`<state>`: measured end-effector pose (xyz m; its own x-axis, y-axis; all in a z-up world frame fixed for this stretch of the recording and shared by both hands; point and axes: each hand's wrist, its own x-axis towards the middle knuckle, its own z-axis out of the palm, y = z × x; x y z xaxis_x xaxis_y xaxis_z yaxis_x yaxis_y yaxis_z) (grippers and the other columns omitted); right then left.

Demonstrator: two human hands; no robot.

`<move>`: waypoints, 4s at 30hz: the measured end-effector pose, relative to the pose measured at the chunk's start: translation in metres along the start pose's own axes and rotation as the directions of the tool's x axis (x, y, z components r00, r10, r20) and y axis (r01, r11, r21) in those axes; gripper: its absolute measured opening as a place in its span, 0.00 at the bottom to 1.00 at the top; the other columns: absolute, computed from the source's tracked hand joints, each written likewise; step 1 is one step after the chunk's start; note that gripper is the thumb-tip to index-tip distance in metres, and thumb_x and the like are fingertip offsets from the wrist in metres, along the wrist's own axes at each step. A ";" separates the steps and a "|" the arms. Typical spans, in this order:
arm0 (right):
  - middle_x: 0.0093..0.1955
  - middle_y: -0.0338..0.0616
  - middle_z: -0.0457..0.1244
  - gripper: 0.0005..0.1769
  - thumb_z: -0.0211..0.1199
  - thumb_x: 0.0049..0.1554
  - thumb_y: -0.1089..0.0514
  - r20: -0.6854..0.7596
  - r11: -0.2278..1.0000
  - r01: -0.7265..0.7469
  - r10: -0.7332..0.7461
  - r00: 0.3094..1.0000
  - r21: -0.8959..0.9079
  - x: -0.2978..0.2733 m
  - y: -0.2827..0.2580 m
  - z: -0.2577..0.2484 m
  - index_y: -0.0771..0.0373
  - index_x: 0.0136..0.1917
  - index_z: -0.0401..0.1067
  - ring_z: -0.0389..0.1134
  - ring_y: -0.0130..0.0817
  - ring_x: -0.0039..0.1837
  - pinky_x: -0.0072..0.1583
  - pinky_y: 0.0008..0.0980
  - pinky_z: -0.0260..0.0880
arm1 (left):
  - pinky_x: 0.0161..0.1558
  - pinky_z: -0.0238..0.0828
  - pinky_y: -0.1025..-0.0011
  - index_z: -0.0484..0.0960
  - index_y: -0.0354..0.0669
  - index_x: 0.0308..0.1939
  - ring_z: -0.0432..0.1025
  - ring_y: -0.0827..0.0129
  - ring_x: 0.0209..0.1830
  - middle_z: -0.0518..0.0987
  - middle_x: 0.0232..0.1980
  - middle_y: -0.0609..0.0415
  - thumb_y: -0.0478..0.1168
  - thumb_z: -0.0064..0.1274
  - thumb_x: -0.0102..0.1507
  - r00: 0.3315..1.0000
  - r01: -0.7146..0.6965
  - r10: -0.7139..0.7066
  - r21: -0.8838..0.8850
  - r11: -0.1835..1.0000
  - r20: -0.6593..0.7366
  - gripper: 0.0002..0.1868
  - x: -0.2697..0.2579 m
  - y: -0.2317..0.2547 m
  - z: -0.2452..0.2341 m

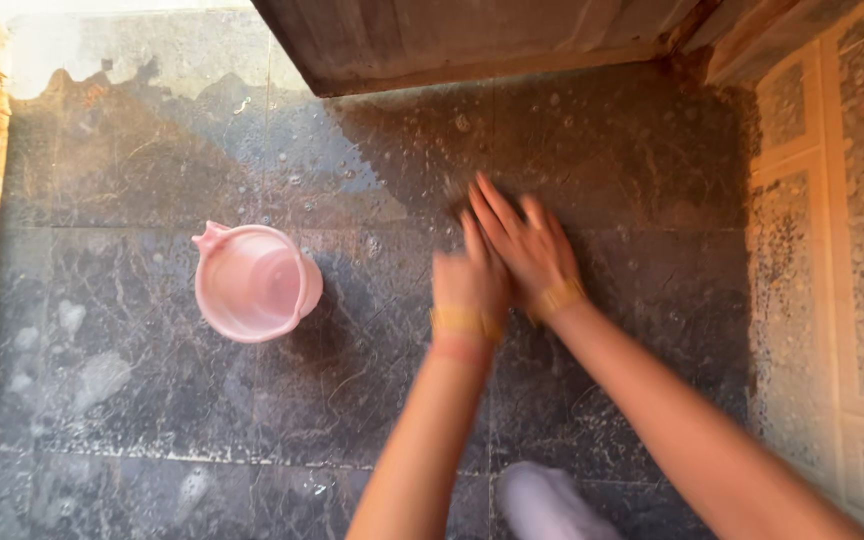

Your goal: The person scrubs the floor using a stone or abrasive block and water from a pink pitcher.

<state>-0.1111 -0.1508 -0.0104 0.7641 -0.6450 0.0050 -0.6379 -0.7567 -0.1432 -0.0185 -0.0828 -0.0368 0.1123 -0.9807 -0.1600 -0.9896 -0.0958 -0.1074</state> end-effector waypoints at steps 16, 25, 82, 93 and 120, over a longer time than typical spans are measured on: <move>0.86 0.42 0.43 0.33 0.51 0.65 0.52 -0.191 0.998 -0.066 0.061 0.980 -0.020 0.041 0.068 0.008 0.57 0.82 0.53 0.45 0.44 0.84 0.68 0.44 0.67 | 0.36 0.76 0.61 0.86 0.56 0.52 0.80 0.62 0.41 0.65 0.78 0.54 0.43 0.44 0.67 0.991 0.130 -0.122 -0.295 0.947 0.045 0.16 0.105 0.017 -0.011; 0.86 0.37 0.43 0.38 0.50 0.60 0.52 -0.159 0.990 -0.129 0.120 0.980 -0.050 -0.119 0.028 -0.009 0.55 0.82 0.51 0.46 0.38 0.84 0.67 0.42 0.71 | 0.29 0.72 0.67 0.88 0.41 0.48 0.77 0.71 0.22 0.67 0.72 0.24 0.42 0.49 0.62 0.989 -0.118 0.094 -0.218 0.969 -0.118 0.17 -0.065 0.111 -0.014; 0.76 0.63 0.55 0.32 0.45 0.62 0.50 -0.029 0.755 -0.289 0.337 0.941 -0.589 -0.196 0.063 -0.017 0.72 0.73 0.62 0.47 0.58 0.82 0.82 0.53 0.40 | 0.30 0.74 0.63 0.88 0.50 0.39 0.77 0.67 0.23 0.75 0.68 0.51 0.42 0.50 0.58 0.939 -0.316 0.230 -0.375 0.871 -0.256 0.12 -0.056 0.195 -0.025; 0.86 0.51 0.46 0.32 0.48 0.65 0.55 -0.218 0.809 -0.406 0.344 0.913 -0.425 -0.164 0.067 0.009 0.65 0.81 0.56 0.45 0.49 0.86 0.76 0.37 0.71 | 0.26 0.74 0.66 0.88 0.45 0.37 0.77 0.66 0.25 0.67 0.75 0.48 0.39 0.53 0.57 0.964 -0.243 0.186 -0.345 0.906 -0.190 0.10 -0.044 0.156 -0.023; 0.87 0.40 0.41 0.38 0.52 0.63 0.48 -0.255 0.962 -0.246 0.211 0.944 -0.117 -0.041 0.057 -0.005 0.56 0.83 0.50 0.43 0.42 0.85 0.68 0.36 0.70 | 0.27 0.77 0.62 0.85 0.42 0.49 0.80 0.60 0.28 0.63 0.76 0.58 0.36 0.52 0.59 0.997 -0.021 -0.012 -0.401 0.916 -0.081 0.15 0.028 0.063 -0.018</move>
<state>-0.1794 -0.1684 -0.0140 0.5621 -0.7952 0.2274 -0.8132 -0.5816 -0.0235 -0.0790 -0.1196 -0.0309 0.1169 -0.9900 -0.0786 -0.9448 -0.1352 0.2983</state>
